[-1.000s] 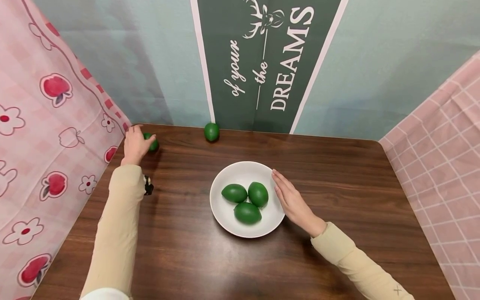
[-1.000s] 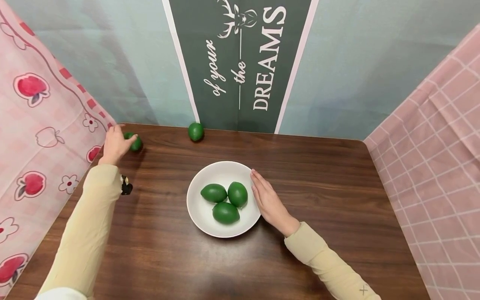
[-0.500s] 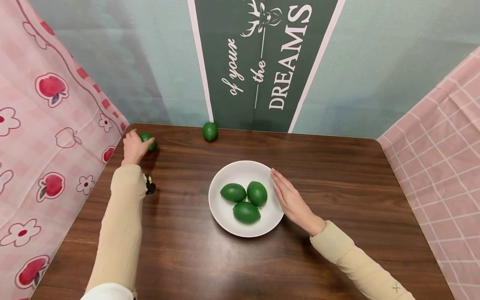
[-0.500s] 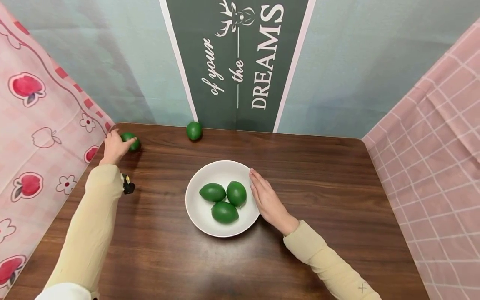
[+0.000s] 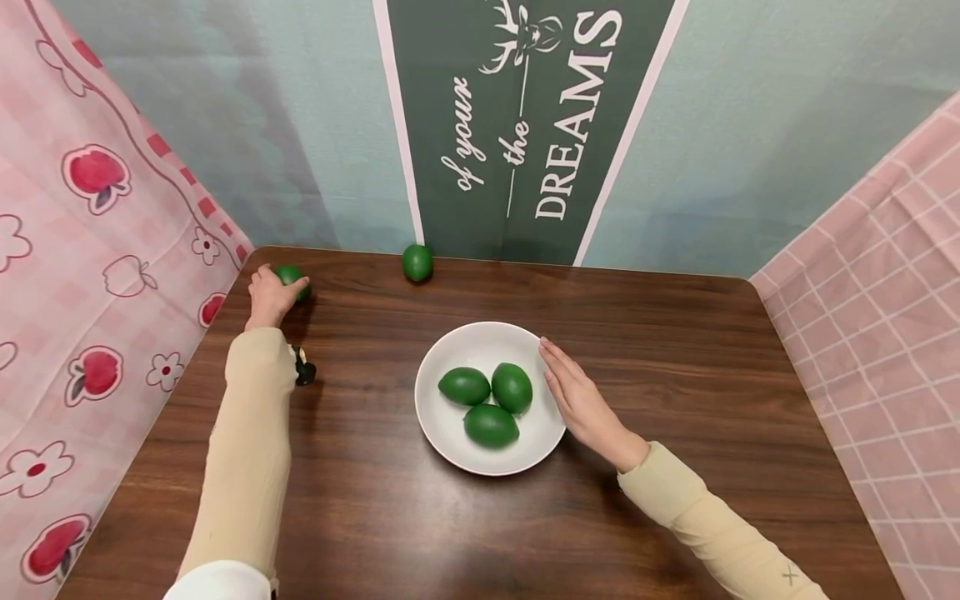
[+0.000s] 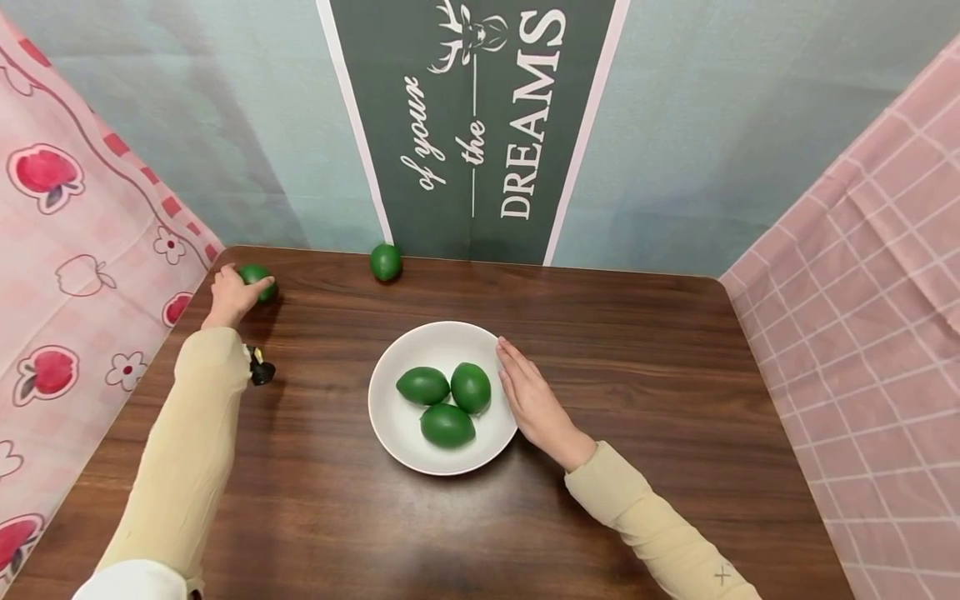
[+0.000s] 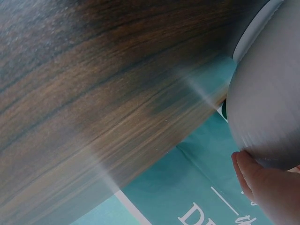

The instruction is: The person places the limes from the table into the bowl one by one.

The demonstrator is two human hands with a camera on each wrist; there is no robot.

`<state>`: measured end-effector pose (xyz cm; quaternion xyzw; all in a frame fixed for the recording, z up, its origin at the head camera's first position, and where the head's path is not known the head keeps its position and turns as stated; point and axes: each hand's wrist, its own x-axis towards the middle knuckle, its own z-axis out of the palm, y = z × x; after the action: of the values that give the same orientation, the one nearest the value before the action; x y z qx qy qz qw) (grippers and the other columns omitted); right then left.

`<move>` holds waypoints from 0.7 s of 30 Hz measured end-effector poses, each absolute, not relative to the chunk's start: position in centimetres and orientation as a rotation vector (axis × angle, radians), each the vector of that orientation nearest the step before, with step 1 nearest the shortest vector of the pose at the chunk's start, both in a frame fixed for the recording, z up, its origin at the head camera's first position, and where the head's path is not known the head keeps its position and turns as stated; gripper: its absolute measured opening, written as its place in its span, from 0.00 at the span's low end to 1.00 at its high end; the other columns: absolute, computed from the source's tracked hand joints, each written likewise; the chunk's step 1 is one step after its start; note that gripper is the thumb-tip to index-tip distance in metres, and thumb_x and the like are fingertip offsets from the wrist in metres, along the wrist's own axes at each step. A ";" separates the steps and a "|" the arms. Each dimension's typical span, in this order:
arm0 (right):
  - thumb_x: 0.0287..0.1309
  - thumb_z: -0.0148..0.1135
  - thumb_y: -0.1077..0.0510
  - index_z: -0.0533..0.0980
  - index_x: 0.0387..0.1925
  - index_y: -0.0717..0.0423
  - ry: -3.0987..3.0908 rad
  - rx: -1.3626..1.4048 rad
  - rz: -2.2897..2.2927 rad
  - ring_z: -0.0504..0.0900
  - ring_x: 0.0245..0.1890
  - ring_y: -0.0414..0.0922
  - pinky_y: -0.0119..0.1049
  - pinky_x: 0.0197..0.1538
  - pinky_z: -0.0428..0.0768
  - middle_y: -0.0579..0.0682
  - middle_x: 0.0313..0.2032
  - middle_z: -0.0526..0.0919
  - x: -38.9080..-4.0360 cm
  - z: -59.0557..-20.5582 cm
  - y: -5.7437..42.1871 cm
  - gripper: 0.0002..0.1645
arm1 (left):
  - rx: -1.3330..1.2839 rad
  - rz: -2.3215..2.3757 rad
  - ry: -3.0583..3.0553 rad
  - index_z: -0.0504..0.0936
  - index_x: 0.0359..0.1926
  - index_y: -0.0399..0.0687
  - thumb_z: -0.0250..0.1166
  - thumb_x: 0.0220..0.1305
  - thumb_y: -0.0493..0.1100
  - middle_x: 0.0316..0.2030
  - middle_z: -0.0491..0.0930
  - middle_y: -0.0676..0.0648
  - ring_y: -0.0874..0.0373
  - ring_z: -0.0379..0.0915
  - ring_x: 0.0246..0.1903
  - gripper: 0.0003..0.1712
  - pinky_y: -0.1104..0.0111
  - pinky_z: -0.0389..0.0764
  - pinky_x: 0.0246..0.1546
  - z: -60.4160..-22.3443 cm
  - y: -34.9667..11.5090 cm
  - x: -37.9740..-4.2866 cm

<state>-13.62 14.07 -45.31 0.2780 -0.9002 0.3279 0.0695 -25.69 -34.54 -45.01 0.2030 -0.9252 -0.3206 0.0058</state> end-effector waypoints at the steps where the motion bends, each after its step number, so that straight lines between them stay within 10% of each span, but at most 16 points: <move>1: 0.67 0.44 0.61 0.62 0.62 0.66 -2.707 0.837 0.987 0.59 0.65 0.51 0.45 0.64 0.59 0.56 0.65 0.61 -13.6 -45.3 14.1 0.24 | 0.639 -1.007 -2.895 0.42 0.66 0.28 0.53 0.62 0.53 0.59 0.50 0.23 0.30 0.46 0.58 0.45 0.47 0.53 0.60 -45.0 -34.5 -25.7; 21: 0.67 0.44 0.62 0.63 0.62 0.66 -2.710 0.830 0.985 0.59 0.64 0.52 0.45 0.64 0.59 0.56 0.65 0.61 -13.6 -45.4 14.1 0.24 | 0.515 -0.935 -2.951 0.40 0.67 0.29 0.53 0.64 0.43 0.63 0.44 0.25 0.28 0.42 0.59 0.41 0.45 0.52 0.60 -45.3 -33.9 -26.3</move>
<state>-13.64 14.06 -45.38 0.2761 -0.9009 0.3274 0.0704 -26.26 -33.95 -45.29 0.1641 -0.9404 -0.2979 0.0016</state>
